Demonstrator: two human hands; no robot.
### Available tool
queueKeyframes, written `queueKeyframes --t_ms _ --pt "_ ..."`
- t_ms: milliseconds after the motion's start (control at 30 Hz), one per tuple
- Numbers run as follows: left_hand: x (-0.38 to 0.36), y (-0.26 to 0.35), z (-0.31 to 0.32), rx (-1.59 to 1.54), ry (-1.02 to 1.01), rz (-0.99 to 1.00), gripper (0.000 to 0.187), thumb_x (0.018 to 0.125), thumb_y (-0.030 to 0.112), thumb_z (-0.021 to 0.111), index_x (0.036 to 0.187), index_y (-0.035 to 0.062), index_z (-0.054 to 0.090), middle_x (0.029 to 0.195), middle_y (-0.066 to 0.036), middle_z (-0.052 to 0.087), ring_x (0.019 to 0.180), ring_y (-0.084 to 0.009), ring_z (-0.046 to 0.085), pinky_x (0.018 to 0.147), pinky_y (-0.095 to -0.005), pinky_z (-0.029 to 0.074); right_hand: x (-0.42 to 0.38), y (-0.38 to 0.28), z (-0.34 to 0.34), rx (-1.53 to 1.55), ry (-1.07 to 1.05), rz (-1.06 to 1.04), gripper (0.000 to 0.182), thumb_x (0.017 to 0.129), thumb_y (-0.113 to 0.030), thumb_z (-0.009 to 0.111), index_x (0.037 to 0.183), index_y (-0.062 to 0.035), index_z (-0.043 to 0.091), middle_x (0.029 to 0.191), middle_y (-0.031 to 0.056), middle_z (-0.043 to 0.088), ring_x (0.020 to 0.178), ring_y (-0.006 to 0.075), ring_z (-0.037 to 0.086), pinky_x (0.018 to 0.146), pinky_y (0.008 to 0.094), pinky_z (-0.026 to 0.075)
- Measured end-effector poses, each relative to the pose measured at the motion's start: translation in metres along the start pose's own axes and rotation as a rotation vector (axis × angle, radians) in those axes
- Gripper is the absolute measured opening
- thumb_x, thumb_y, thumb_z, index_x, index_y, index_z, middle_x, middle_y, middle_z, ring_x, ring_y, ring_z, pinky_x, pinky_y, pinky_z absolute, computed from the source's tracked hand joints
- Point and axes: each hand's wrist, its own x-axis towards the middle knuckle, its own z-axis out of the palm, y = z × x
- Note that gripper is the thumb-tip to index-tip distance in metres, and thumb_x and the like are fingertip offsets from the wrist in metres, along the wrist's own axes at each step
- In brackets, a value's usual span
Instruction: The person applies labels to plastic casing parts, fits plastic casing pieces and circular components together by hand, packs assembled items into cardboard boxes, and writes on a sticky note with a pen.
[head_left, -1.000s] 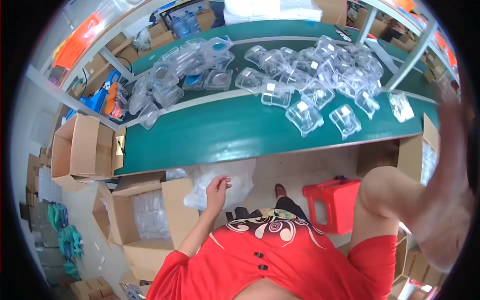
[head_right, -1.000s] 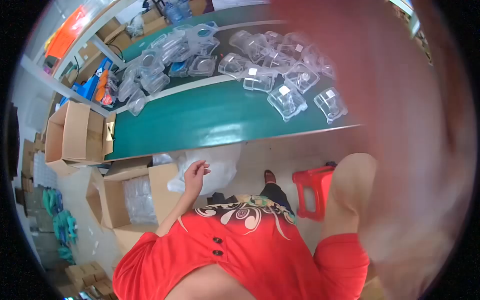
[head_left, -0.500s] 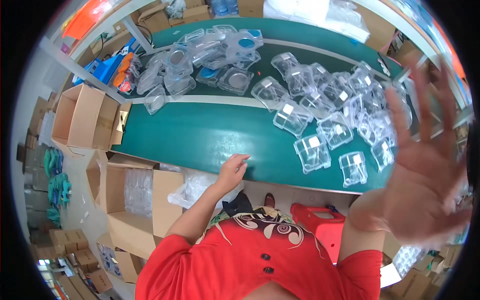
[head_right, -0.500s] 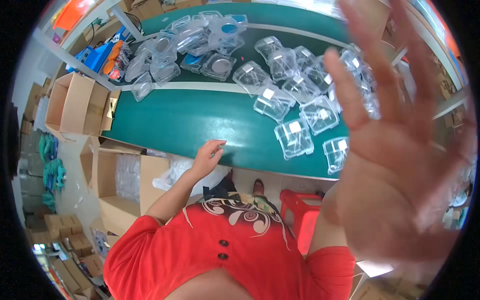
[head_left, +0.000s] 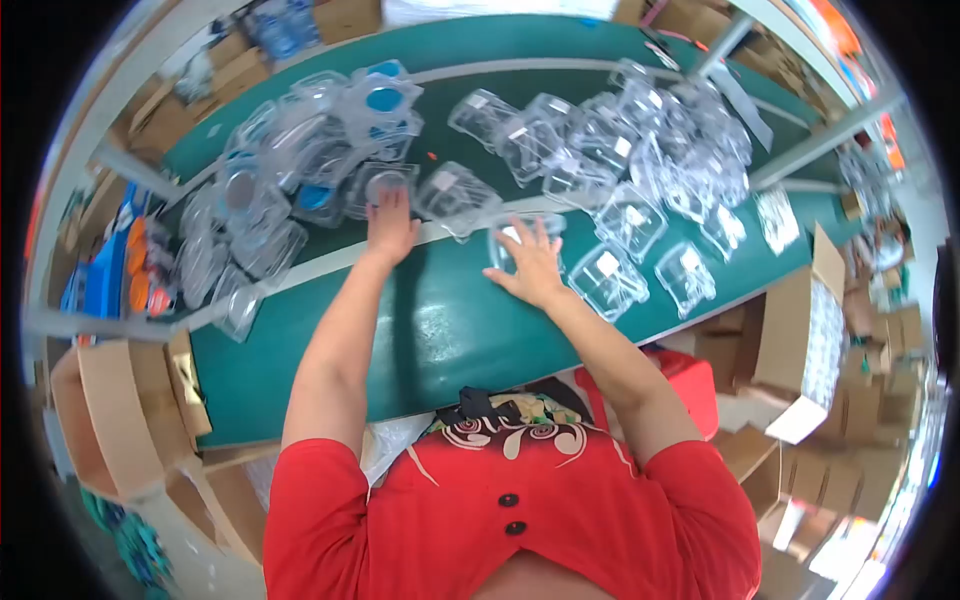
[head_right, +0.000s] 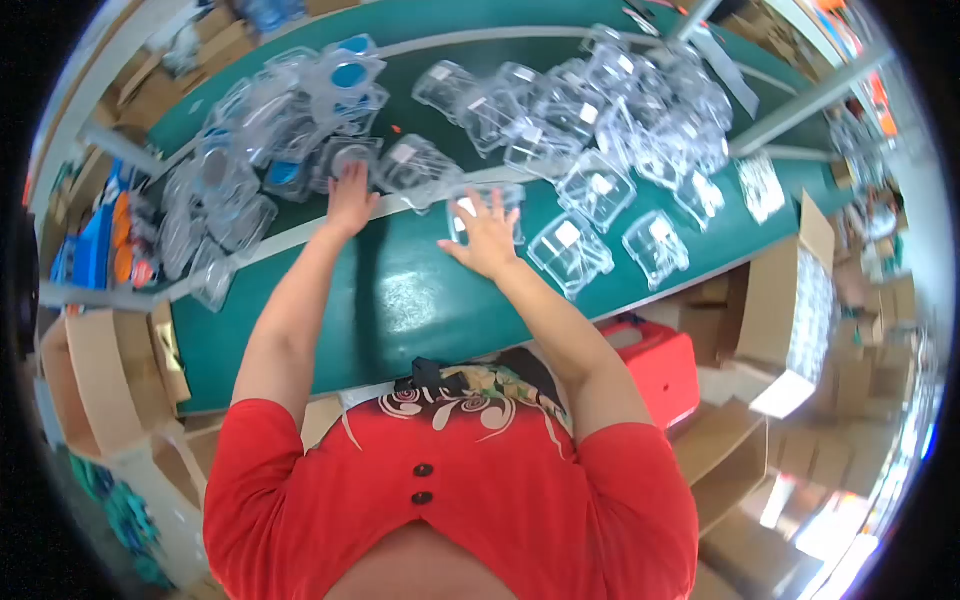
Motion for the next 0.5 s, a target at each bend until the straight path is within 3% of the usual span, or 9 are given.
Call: queueKeyframes --t_ms 67,167,200,300,333,433,500 --pt "0.01 0.003 0.0 -0.026 -0.106 -0.066 0.071 0.081 0.022 0.066 0.141 0.0055 0.031 0.135 -0.022 0.042 0.129 -0.0367 0.039 0.107 -0.061 0.022 -0.014 0.016 0.01 0.228 0.024 -0.246 0.045 0.077 -0.039 0.071 0.114 -0.0142 0.063 0.138 0.0106 0.046 0.132 0.0436 0.031 0.105 0.0608 0.026" --pt "0.006 0.011 0.003 0.109 -0.069 -0.104 0.066 0.08 0.023 0.066 0.138 0.0094 0.037 0.118 -0.018 0.053 0.115 -0.0352 0.049 0.104 -0.0631 0.024 -0.036 0.02 0.012 0.352 0.003 -0.241 0.032 0.074 -0.034 0.074 0.097 -0.0123 0.068 0.13 0.0079 0.054 0.129 0.0414 0.037 0.106 0.0553 0.03" --pt "0.006 0.004 0.013 0.135 0.025 -0.066 0.061 0.08 0.02 0.066 0.135 0.0111 0.042 0.105 -0.017 0.057 0.106 -0.0351 0.053 0.102 -0.0606 0.029 -0.04 0.02 0.012 0.33 0.114 -0.159 0.037 0.074 -0.034 0.075 0.102 -0.0121 0.065 0.131 0.0102 0.052 0.129 0.0416 0.036 0.106 0.0551 0.029" --pt "-0.02 0.01 -0.002 0.115 0.082 -0.018 0.053 0.082 0.015 0.063 0.131 0.0098 0.045 0.104 -0.017 0.058 0.105 -0.0367 0.054 0.103 -0.0602 0.028 -0.044 0.008 0.011 0.268 0.417 0.074 0.056 0.072 -0.035 0.076 0.119 -0.0116 0.057 0.135 0.0168 0.046 0.13 0.0422 0.035 0.106 0.0545 0.028" --pt "-0.039 0.019 -0.012 0.124 0.098 0.008 0.052 0.08 0.012 0.064 0.129 0.0087 0.047 0.101 -0.017 0.058 0.103 -0.0361 0.054 0.101 -0.0568 0.031 -0.047 -0.004 0.009 0.145 0.297 0.256 0.082 0.064 -0.041 0.08 0.133 -0.0118 0.045 0.141 0.0226 0.036 0.132 0.0447 0.028 0.104 0.059 0.027" --pt "-0.102 0.038 -0.026 0.107 0.032 -0.01 0.059 0.077 0.013 0.069 0.131 0.0058 0.046 0.102 -0.017 0.057 0.1 -0.035 0.054 0.099 -0.0533 0.034 -0.054 -0.008 0.011 -0.055 0.002 0.145 0.098 0.057 -0.044 0.082 0.14 -0.0128 0.037 0.147 0.0225 0.025 0.136 0.0454 0.019 0.103 0.0637 0.024" --pt "-0.136 0.052 -0.025 0.075 -0.06 0.02 0.064 0.074 0.012 0.071 0.132 0.005 0.045 0.101 -0.017 0.057 0.1 -0.0345 0.053 0.098 -0.0523 0.035 -0.047 0.008 0.014 0.007 -0.167 -0.205 0.103 0.055 -0.042 0.083 0.141 -0.0134 0.035 0.15 0.0211 0.02 0.137 0.0459 0.015 0.103 0.066 0.023"
